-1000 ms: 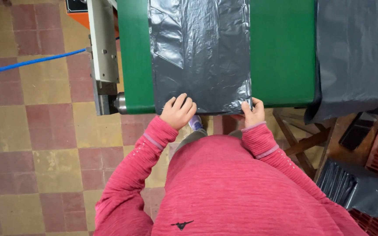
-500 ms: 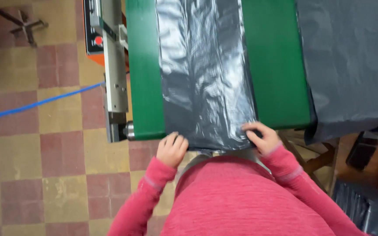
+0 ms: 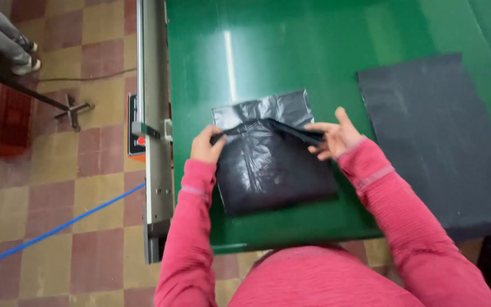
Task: The recorder is folding black plastic bags from a conveyor belt and placing them into a crate.
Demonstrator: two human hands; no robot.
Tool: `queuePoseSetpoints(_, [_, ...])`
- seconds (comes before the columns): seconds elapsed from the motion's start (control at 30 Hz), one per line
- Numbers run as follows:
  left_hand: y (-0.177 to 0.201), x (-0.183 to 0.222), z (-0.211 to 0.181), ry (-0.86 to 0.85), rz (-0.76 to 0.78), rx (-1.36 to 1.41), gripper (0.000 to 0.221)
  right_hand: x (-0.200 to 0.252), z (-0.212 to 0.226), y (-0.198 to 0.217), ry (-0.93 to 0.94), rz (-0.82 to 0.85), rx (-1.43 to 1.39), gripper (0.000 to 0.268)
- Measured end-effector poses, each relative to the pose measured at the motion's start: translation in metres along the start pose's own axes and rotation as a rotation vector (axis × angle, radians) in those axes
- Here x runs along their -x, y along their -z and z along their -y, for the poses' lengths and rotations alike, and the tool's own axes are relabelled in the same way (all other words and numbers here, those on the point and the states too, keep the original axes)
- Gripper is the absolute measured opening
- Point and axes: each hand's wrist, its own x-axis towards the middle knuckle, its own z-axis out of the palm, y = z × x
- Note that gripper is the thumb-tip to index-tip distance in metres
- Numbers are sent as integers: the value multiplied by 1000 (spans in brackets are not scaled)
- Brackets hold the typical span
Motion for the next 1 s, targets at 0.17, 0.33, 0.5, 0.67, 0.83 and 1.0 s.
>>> queuePoseSetpoints(0.17, [-47,-70,91,151,13,-242,26,-109,24,41,31,-310,413,95])
queuePoseSetpoints(0.33, [-59,-80,100,180,114,-404,28,-126,63,-4,522,-693,1537,72])
queuePoseSetpoints(0.5, [-51,-66,-17,-32,26,-778,48,-163,84,-27,207,-392,1750,64])
queuePoseSetpoints(0.67, [-102,10,41,412,195,174,61,-144,60,-48,242,-317,1802,38])
queuePoseSetpoints(0.83, [-70,36,47,848,120,1162,95,-36,9,-83,849,-297,1503,30])
queuePoseSetpoints(1.0, [-35,80,66,932,-76,1402,108,36,-74,-78,1102,-244,1564,32])
